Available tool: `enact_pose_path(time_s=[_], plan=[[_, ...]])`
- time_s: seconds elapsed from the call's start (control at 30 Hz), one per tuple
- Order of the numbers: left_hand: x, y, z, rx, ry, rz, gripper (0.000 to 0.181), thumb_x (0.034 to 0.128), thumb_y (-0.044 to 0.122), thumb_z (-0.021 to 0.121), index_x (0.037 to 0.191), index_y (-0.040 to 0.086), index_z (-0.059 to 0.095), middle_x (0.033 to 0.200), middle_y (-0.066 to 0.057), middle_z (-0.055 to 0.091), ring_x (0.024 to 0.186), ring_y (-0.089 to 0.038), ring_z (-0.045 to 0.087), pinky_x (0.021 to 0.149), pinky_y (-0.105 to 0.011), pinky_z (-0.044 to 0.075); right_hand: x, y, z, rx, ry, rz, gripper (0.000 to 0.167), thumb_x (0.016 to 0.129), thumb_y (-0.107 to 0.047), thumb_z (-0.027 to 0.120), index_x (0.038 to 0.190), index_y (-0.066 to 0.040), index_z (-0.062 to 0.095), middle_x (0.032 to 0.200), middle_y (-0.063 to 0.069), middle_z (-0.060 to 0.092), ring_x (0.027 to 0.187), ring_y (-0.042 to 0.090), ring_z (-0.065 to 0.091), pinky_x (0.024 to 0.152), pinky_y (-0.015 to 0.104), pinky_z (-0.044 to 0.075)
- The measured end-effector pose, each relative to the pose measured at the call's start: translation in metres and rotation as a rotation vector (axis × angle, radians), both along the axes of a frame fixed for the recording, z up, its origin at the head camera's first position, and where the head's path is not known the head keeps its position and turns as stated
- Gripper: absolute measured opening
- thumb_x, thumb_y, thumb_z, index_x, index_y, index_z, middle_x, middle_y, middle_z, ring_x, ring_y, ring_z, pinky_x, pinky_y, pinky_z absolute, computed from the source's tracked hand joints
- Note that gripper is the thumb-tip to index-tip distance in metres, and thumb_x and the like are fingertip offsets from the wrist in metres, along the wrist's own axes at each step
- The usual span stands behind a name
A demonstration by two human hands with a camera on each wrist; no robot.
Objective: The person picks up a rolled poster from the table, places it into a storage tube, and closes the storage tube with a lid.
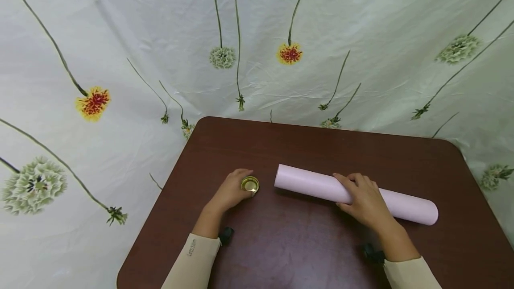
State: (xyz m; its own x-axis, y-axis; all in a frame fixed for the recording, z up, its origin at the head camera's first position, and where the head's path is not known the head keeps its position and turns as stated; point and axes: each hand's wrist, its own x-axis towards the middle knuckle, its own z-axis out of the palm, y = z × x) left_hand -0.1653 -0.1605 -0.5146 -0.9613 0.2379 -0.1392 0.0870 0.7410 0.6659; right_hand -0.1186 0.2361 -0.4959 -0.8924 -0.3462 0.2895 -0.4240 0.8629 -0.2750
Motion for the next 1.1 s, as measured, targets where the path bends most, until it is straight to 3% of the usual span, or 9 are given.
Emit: enact_pose_path(time_s=[0.27, 0.6, 0.8, 1.1], plan=[[0.001, 0.003, -0.001, -0.111, 0.038, -0.052, 0.069, 0.0827, 0.016, 0.082, 0.146, 0.009, 0.054, 0.146, -0.016, 0.054, 0.137, -0.040, 0.047, 0.112, -0.060, 0.037, 0.001, 0.003, 0.005, 0.050, -0.023, 0.014, 0.082, 0.072, -0.028, 0.091, 0.145, -0.022, 0.054, 0.113, 0.013, 0.058, 0.104, 0.033, 0.057, 0.082, 0.053, 0.046], [-0.003, 0.006, -0.007, -0.216, 0.073, -0.051, 0.071, 0.0812, 0.019, 0.084, 0.144, 0.007, 0.055, 0.138, -0.014, 0.058, 0.132, -0.039, 0.050, 0.108, -0.063, 0.038, -0.001, 0.005, 0.008, 0.061, -0.006, 0.029, 0.080, 0.072, -0.029, 0.091, 0.143, -0.021, 0.055, 0.111, 0.013, 0.059, 0.101, 0.032, 0.057, 0.081, 0.051, 0.047], [-0.003, 0.004, -0.006, -0.175, 0.086, -0.048, 0.067, 0.0820, 0.020, 0.083, 0.142, 0.003, 0.057, 0.135, -0.016, 0.059, 0.128, -0.038, 0.053, 0.107, -0.055, 0.043, -0.002, 0.004, 0.010, 0.061, -0.031, 0.022, 0.080, 0.073, -0.028, 0.091, 0.144, -0.020, 0.054, 0.112, 0.015, 0.058, 0.099, 0.033, 0.059, 0.085, 0.054, 0.048], [-0.003, 0.004, -0.003, 0.025, 0.062, 0.013, 0.062, 0.0864, 0.022, 0.080, 0.143, 0.008, 0.057, 0.140, -0.013, 0.059, 0.129, -0.031, 0.057, 0.107, -0.049, 0.047, -0.001, 0.004, 0.014, 0.055, -0.027, 0.031, 0.079, 0.074, -0.028, 0.090, 0.144, -0.018, 0.054, 0.112, 0.016, 0.059, 0.098, 0.033, 0.061, 0.085, 0.055, 0.048]])
